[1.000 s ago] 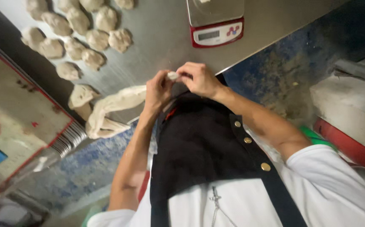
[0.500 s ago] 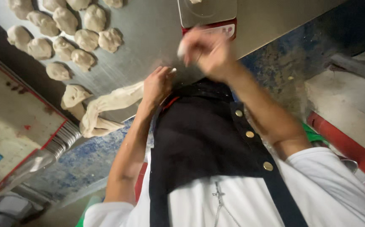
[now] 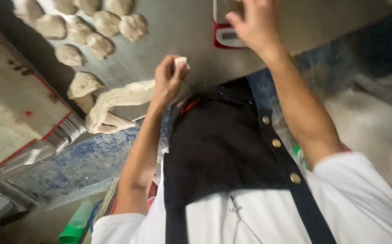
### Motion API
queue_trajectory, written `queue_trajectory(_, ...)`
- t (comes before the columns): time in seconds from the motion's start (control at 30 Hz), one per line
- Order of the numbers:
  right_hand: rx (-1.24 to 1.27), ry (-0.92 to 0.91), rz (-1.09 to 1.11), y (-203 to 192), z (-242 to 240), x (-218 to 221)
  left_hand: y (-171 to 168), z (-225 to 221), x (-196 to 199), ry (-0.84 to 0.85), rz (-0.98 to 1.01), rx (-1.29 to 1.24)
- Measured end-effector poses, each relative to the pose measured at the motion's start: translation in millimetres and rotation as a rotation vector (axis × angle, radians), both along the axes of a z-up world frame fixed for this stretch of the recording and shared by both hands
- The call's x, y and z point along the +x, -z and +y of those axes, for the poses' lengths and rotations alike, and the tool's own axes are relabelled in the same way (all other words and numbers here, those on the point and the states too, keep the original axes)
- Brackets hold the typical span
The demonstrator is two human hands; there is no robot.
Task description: The person portions pieces of dough from a larger strip, weighs each piece on a digital scale by hand, and places the weighed portions onto a metal workstation.
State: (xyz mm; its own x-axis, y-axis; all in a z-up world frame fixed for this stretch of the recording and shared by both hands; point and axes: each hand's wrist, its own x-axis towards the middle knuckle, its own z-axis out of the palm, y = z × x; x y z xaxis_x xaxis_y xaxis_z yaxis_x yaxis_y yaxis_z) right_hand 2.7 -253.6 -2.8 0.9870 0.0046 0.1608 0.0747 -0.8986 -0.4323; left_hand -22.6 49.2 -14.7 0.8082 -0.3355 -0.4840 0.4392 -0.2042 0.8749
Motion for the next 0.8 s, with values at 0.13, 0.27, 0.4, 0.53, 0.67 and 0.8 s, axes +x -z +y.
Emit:
queue_trajectory(0.13, 0.565, -0.179, 0.249, -31, 25, -21, -5, 7, -8, -0.01, 0.094, -0.009)
queue_trajectory(0.27, 0.715, -0.445, 0.237, -35, 97, -52, -14, 3, -14, 0.054, 0.142, -0.001)
queue_trajectory(0.4, 0.756, -0.188, 0.247, -26, 113, -68, -31, 11, -14, 0.165, 0.074, -0.046)
queue_trajectory(0.53, 0.826, -0.085, 0.306, -26, 109, -77, -32, 11, -23, 0.294, -0.401, 0.146)
queue_trajectory(0.67, 1.279, 0.007, 0.61, -39, 101, -66, -3, 3, -21, 0.4, -0.654, 0.441)
queue_trajectory(0.8, 1.346, -0.099, 0.104, -73, 36, -38, 11, -9, -16, 0.429, -0.528, 0.475)
